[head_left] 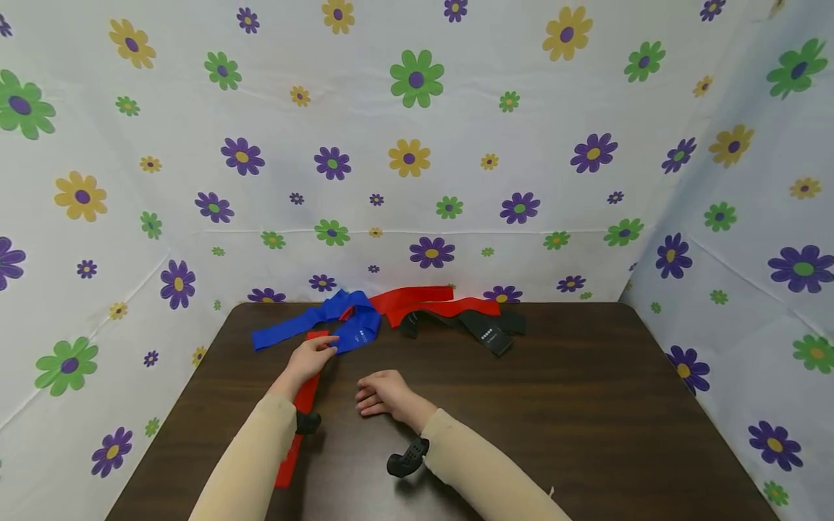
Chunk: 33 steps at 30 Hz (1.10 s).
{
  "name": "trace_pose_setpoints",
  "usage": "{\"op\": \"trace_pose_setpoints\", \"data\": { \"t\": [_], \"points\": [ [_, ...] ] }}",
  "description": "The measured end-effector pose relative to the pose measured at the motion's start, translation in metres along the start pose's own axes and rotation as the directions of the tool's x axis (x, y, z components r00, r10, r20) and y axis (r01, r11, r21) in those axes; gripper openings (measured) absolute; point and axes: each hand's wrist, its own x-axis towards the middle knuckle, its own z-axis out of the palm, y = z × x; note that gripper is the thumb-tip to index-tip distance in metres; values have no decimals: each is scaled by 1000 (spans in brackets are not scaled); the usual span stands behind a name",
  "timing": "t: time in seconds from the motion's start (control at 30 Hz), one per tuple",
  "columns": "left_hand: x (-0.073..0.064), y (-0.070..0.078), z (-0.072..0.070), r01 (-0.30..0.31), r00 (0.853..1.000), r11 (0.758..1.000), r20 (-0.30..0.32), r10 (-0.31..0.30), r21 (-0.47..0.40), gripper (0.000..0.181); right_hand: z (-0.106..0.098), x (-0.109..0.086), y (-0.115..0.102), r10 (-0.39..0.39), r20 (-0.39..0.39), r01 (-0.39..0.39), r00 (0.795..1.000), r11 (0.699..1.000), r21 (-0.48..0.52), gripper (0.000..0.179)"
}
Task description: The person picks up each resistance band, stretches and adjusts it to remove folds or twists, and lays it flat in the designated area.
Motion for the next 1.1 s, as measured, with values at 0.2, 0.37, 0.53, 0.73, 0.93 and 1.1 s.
{"op": "trace_pose_setpoints", "data": {
  "t": [0.2, 0.37, 0.53, 0.73, 0.93, 1.1],
  "points": [
    [1, 2, 4, 22, 1000, 1000, -11, -23, -22, 39, 1, 6, -1, 25, 11, -26, 1000, 998, 57, 29],
    [0, 10, 10, -10, 993, 989, -114, -7, -147, 37, 3, 10, -2, 53, 44, -59, 998, 986, 153, 40],
    [-5, 25, 22, -48, 972, 927, -229, -42, -373, 36, 5, 14, -6, 36, 127, -62, 991, 977, 205, 59],
    [-14, 39, 36, -35, 961, 790, -237, -141, -612, 30, 10, 19, -16, -26, 189, -29, 982, 959, 283, 67],
    [-25, 50, 44, -55, 963, 720, -227, -144, -691, 16, 8, 20, -20, -17, 98, -19, 995, 935, 355, 53],
    [-36, 60, 49, -78, 979, 695, -185, -81, -715, 19, 3, 23, -23, 7, 58, -30, 998, 908, 418, 32]
  ]
}}
